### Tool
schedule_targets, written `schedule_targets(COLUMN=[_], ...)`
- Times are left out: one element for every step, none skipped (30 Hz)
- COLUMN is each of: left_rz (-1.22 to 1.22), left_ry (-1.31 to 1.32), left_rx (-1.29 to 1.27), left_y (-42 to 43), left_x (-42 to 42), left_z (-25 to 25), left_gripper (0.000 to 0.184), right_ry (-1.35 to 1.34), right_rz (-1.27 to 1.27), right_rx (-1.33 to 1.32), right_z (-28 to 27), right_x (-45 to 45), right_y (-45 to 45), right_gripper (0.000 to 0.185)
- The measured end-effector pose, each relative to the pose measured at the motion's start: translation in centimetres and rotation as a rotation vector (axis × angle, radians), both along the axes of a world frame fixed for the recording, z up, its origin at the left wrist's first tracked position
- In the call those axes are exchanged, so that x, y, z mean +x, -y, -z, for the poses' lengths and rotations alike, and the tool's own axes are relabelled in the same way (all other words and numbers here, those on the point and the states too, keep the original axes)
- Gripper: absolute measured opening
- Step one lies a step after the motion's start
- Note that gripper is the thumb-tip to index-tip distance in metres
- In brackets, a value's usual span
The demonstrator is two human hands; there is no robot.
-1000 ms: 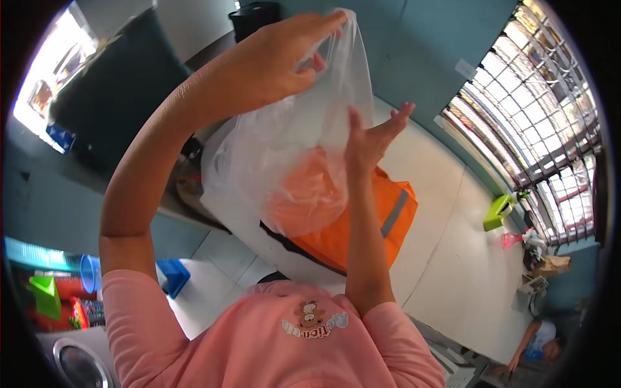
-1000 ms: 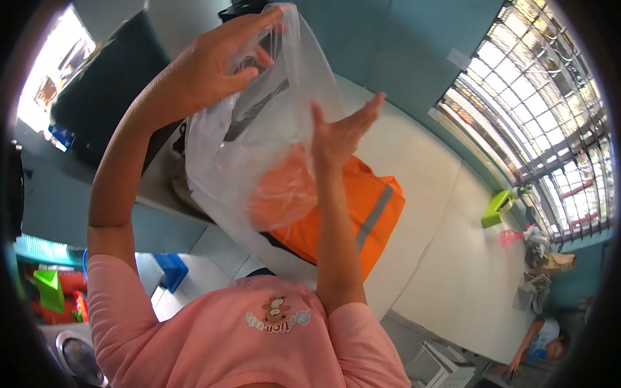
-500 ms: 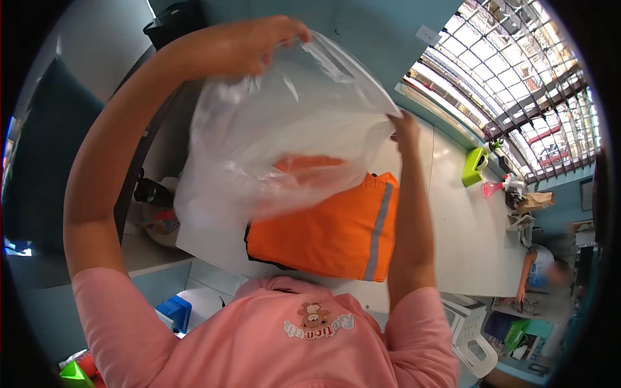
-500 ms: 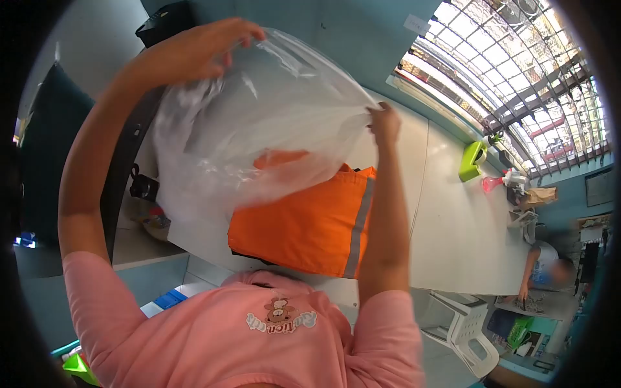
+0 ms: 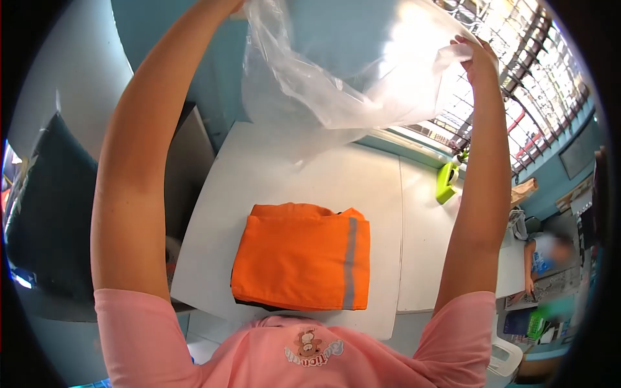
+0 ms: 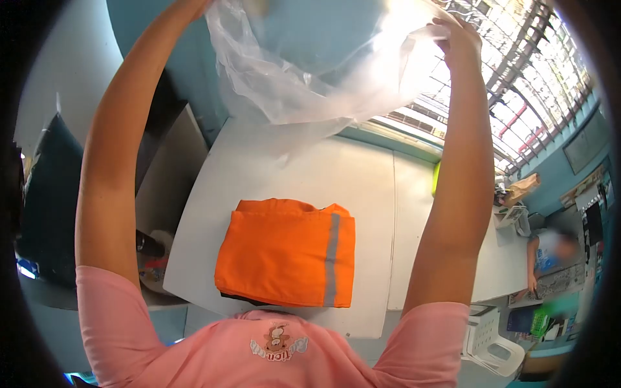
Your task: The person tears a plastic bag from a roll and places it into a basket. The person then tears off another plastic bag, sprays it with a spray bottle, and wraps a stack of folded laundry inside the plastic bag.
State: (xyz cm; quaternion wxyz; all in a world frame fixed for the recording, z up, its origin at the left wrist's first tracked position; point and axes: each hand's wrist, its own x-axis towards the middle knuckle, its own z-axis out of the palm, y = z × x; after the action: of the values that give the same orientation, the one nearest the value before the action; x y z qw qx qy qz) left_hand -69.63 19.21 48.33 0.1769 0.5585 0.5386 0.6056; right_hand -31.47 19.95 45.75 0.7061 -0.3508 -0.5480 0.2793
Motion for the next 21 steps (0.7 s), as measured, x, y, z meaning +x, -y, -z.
schedule_targets(left_rz=[-0.131,-0.265,-0.402,-0.539,-0.482,-0.424,-0.401,-0.325,-0.278,-0.214,-0.209,-0.203,-0.239,-0.276,-0.242,-0.209,-0.166,-0.123,-0.122,-0.13,-0.137], left_ry=[-0.202,-0.401,-0.594,-0.786,-0.774,-0.761,-0.562,-0.512,-0.445,-0.449,-0.46,-0.471,-0.458,-0.445,-0.44,-0.436,-0.36,-0.285,-0.289,-0.338,-0.386], left_rx=[0.15,0.301,0.452,0.6,0.618,0.631,0.462,0.421,0.227,0.17,0.165,0.159,0.114,0.07,-0.019,-0.112,-0.153,-0.192,-0.196,-0.256,-0.322], left_y=[0.8,1.8,3.0,4.0,5.4,7.1,9.1,10.0,11.0,11.5,12.4,13.2,13.1,12.8,13.0,13.2,13.0,12.7,12.3,12.0,12.1], left_x=[-0.1,-0.5,-0.8,-0.9,-0.7,-0.1,0.9,0.5,0.2,-0.6,-0.4,-0.2,-0.5,-0.9,-0.9,-0.9,-1.0,-1.2,-1.6,-1.9,-1.8], left_z=[0.0,0.5,1.3,2.5,4.3,6.7,8.8,11.6,14.3,17.5,20.1,22.7,26.1,29.1,31.3,33.5,36.0,38.2,40.1,41.8,42.5], left_gripper=[0.047,0.048,0.048,0.049,0.037,0.027,0.025,0.023,0.021,0.019,0.018,0.017,0.018,0.018,0.019,0.021,0.022,0.023,0.023,0.023,0.023], right_ry=[-0.082,-0.162,-0.064,0.014,0.024,0.234,0.546,0.722,0.785,0.914,0.964,0.877,0.853,0.773,0.66,0.528,0.383,0.235,0.231,0.063,-0.107], right_rz=[-0.06,-0.121,-0.174,-0.11,-0.063,0.121,0.425,0.593,0.645,0.722,0.718,0.631,0.589,0.567,0.52,0.469,0.402,0.334,0.333,0.245,0.157], right_rx=[0.004,0.009,-0.092,0.051,0.07,0.112,0.162,0.308,0.173,0.24,0.106,0.082,0.005,-0.06,-0.163,-0.069,-0.211,-0.348,-0.353,-0.521,-0.69], right_z=[-0.5,-1.2,-0.6,1.2,3.7,5.5,7.8,11.1,13.2,16.0,18.1,20.5,22.6,24.9,26.8,29.9,32.8,34.6,35.1,35.6,36.5], right_x=[0.1,0.4,2.4,1.7,2.4,0.9,0.5,0.9,0.4,0.7,0.7,1.0,1.2,1.3,1.1,1.6,1.8,1.8,1.6,1.3,1.2], right_y=[1.2,2.4,1.3,2.9,3.5,6.9,8.9,9.0,10.9,11.3,12.0,12.3,12.7,12.6,12.7,11.5,10.9,10.5,10.5,10.4,10.5], right_gripper=[0.035,0.037,0.041,0.04,0.037,0.029,0.022,0.018,0.014,0.01,0.006,0.009,0.016,0.022,0.022,0.02,0.017,0.015,0.015,0.014,0.013])
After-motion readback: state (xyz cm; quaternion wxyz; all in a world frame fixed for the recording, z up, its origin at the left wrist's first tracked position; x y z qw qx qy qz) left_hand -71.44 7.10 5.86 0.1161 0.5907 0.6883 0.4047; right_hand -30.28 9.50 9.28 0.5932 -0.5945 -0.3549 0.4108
